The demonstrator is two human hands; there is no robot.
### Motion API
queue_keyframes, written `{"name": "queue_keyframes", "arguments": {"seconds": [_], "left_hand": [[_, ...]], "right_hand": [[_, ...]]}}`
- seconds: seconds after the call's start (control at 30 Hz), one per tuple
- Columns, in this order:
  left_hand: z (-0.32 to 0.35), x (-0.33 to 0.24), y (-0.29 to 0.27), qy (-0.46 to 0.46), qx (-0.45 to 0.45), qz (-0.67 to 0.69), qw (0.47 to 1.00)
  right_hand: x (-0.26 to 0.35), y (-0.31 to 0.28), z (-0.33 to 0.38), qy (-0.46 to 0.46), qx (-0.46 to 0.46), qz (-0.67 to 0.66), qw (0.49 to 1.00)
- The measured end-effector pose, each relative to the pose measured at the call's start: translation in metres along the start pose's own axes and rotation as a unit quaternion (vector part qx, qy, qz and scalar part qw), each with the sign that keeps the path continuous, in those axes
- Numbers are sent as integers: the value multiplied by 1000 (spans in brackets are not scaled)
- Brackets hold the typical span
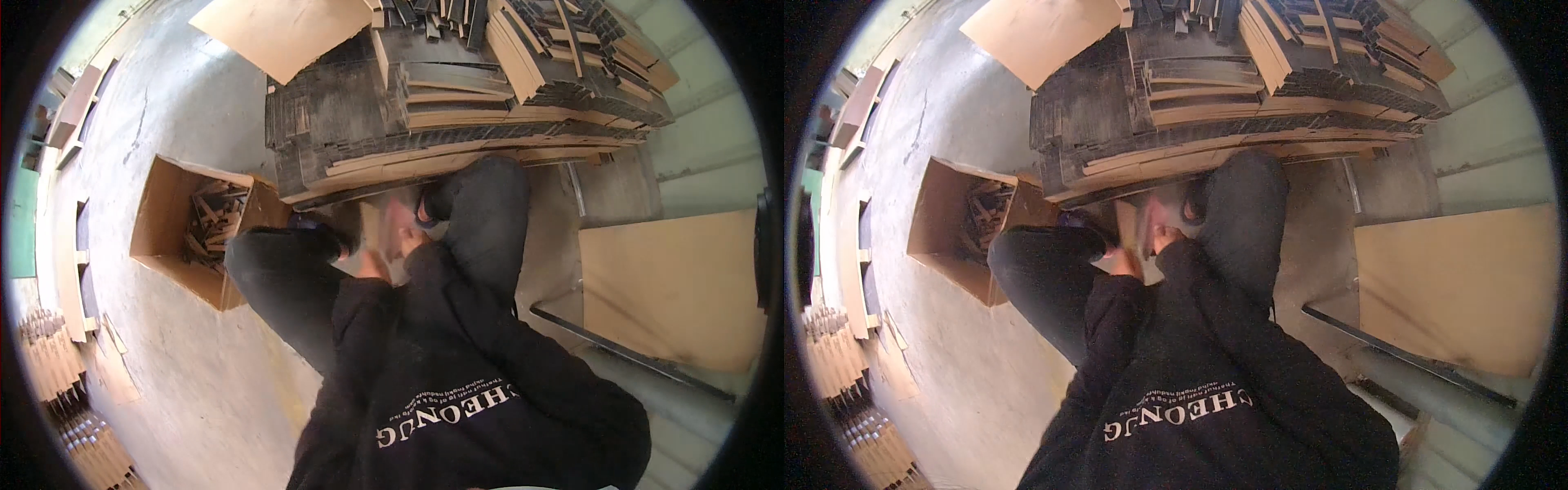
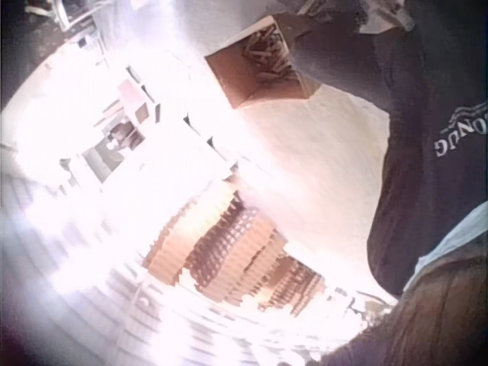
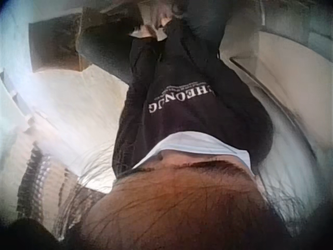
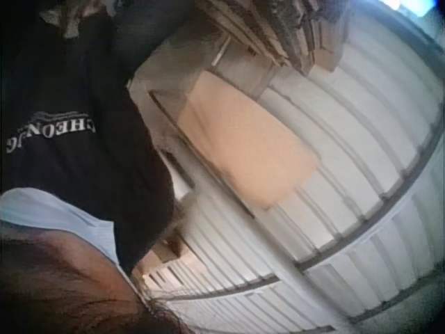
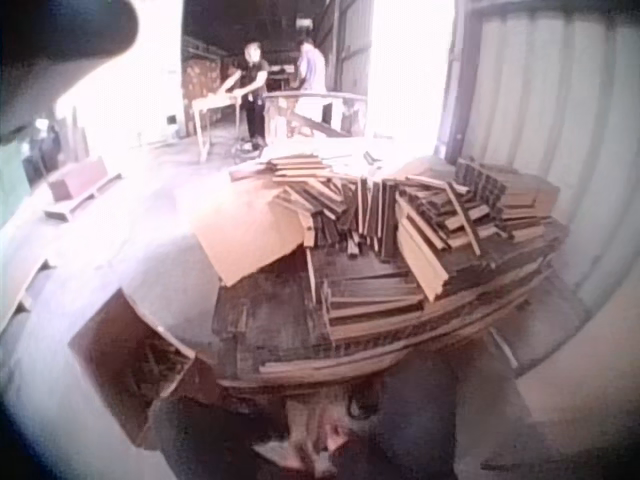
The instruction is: The person sands the narrow edges of small wooden slats using a piece of sandpaper held in their right hand, then places each sanded slat into a cardboard box.
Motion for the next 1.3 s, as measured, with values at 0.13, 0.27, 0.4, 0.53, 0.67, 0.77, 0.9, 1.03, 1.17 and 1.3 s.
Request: {"name": "queue_keyframes", "arguments": {"seconds": [0.13,0.27,0.4,0.53,0.67,0.77,0.9,1.03,1.17,1.3], "left_hand": [[1,-66,-16,-124,66,90,986],[10,-108,-103,-101,-126,281,946],[5,-64,-46,-128,21,-29,991],[-5,-128,-130,-65,-121,372,918],[21,-97,-90,-104,-51,140,983],[9,-75,-77,-116,-31,-40,992],[19,-162,-153,-48,-182,379,906],[25,-69,-78,-90,-43,-59,993],[2,-80,-103,-98,-32,339,935],[18,-81,-118,-128,-13,585,801]], "right_hand": [[-103,37,-52,85,22,-30,996],[-99,62,-41,-42,-30,-19,998],[-72,82,-47,33,0,-34,999],[-59,41,-41,38,18,-160,986],[-51,38,-34,41,41,-196,979],[-25,29,-27,22,48,-227,972],[-76,36,-33,97,27,-264,959],[5,8,-10,-24,62,-154,986],[13,-45,27,19,17,-546,837],[42,-109,55,-52,38,-431,900]]}}
Point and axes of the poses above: each hand's wrist, its own z-axis away from the middle knuckle, its own y-axis out of the palm, x = y × z, the point moved 7 cm from there along -z, towards the middle knuckle, and after that the axes turned 3 degrees about z, right-handed, at the moved point
